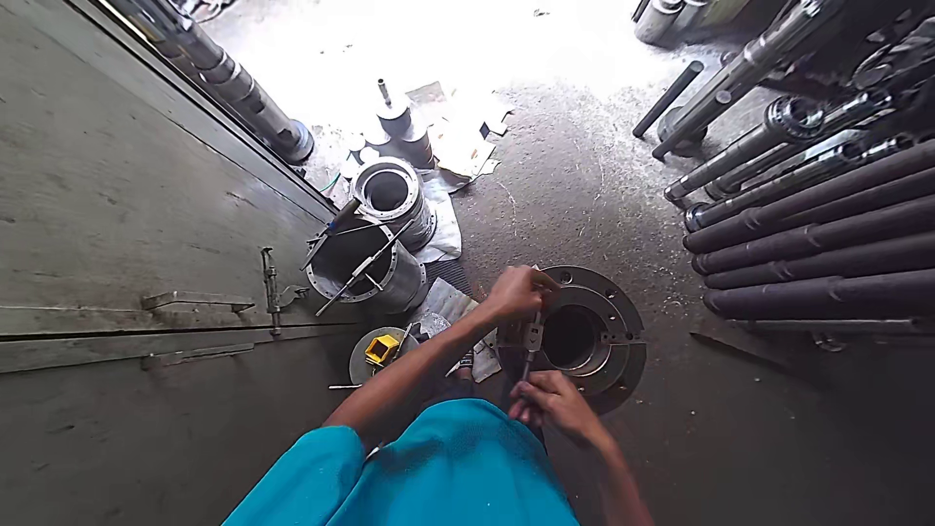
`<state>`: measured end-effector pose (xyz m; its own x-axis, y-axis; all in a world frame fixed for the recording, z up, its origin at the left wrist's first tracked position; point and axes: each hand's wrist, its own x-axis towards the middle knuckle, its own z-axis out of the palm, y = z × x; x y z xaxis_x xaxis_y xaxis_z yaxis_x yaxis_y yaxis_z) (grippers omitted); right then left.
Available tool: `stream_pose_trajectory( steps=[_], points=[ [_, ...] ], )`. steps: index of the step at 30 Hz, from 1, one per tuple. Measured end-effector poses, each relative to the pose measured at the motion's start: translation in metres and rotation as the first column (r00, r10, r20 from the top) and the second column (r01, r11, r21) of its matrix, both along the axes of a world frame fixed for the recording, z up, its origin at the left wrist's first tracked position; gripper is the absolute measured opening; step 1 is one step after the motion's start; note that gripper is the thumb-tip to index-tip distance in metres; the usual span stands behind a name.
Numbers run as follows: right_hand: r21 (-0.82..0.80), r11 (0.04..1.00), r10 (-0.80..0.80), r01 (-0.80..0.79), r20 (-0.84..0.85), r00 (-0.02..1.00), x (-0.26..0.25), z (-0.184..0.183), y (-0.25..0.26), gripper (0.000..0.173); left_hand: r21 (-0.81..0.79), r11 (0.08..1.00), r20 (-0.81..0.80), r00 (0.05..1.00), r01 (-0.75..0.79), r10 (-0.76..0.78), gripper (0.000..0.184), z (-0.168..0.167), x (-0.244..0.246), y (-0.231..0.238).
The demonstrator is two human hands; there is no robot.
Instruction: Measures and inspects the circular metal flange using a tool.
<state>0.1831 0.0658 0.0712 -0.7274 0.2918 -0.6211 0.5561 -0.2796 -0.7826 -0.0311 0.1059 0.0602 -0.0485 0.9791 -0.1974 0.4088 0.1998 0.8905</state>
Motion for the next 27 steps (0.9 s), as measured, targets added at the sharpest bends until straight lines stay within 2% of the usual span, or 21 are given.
stream_pose_trajectory(
  steps=[2,4,6,7,9,12,14,15,17,18,20,22,24,25,26,27],
  points=[
    [-0.126,0.962,-0.251,0.242,-0.063,0.966,-0.027,-0.007,-0.026,0.03,0.029,0.964,-0.179,0.95,0.265,-0.255,0.017,-0.001,0.015,0.02],
    [-0.212,0.853,-0.5,0.477,-0.07,0.863,-0.055,-0.01,-0.046,0.027,-0.071,0.881,-0.249,0.847,0.468,-0.47,0.013,0.009,0.034,0.037],
    [-0.255,0.779,-0.602,0.573,-0.05,0.797,-0.072,-0.01,-0.049,0.028,-0.116,0.831,-0.26,0.791,0.544,-0.554,0.013,0.012,0.045,0.044],
    [-0.255,0.795,-0.578,0.551,-0.042,0.815,-0.07,-0.01,-0.047,0.027,-0.109,0.841,-0.265,0.8,0.529,-0.538,0.013,0.009,0.042,0.044],
    [-0.215,0.884,-0.437,0.416,-0.061,0.897,-0.049,-0.01,-0.039,0.025,-0.053,0.917,-0.226,0.89,0.396,-0.397,0.011,0.004,0.028,0.035],
    [-0.088,0.967,-0.243,0.239,-0.041,0.969,-0.003,-0.006,-0.022,0.03,0.015,1.0,-0.119,0.993,0.023,-0.021,0.01,-0.001,0.002,0.008],
    [0.053,0.966,-0.254,0.252,0.028,0.967,0.021,0.0,-0.012,0.03,-0.034,0.972,0.025,0.972,-0.232,0.233,0.013,-0.008,-0.011,-0.018],
    [0.117,0.952,-0.29,0.282,0.057,0.955,0.029,0.003,-0.008,0.03,-0.078,0.938,0.111,0.932,-0.339,0.346,0.013,-0.012,-0.013,-0.034],
    [0.154,0.924,-0.362,0.35,0.052,0.931,0.035,0.0,-0.006,0.029,-0.144,0.87,0.228,0.84,-0.471,0.493,0.012,-0.013,-0.013,-0.05],
    [0.122,0.923,-0.371,0.366,0.024,0.928,0.033,-0.002,-0.01,0.03,-0.134,0.865,0.215,0.838,-0.483,0.502,0.013,-0.012,-0.008,-0.048],
    [-0.02,0.944,-0.329,0.328,-0.058,0.943,0.024,-0.008,-0.02,0.031,-0.055,0.938,0.094,0.933,-0.343,0.347,0.017,-0.01,0.0,-0.028],
    [-0.165,0.933,-0.344,0.321,-0.139,0.929,-0.005,-0.016,-0.036,0.034,-0.03,0.999,-0.061,0.998,-0.023,0.021,0.018,-0.004,0.009,0.004],
    [-0.234,0.834,-0.532,0.499,-0.108,0.84,-0.049,-0.018,-0.053,0.028,-0.133,0.942,-0.219,0.918,0.308,-0.331,0.017,0.01,0.032,0.031],
    [-0.177,0.763,-0.64,0.622,-0.073,0.765,-0.073,-0.016,-0.061,0.02,-0.201,0.877,-0.257,0.84,0.437,-0.478,0.017,0.021,0.047,0.038],
    [-0.022,0.728,-0.685,0.685,-0.06,0.726,-0.093,-0.014,-0.069,0.009,-0.252,0.802,-0.295,0.746,0.541,-0.596,0.017,0.032,0.061,0.041],
    [0.166,0.771,-0.613,0.615,-0.064,0.787,-0.102,-0.015,-0.075,0.024,-0.297,0.726,-0.321,0.651,0.621,-0.688,0.018,0.041,0.071,0.041]
  ],
)
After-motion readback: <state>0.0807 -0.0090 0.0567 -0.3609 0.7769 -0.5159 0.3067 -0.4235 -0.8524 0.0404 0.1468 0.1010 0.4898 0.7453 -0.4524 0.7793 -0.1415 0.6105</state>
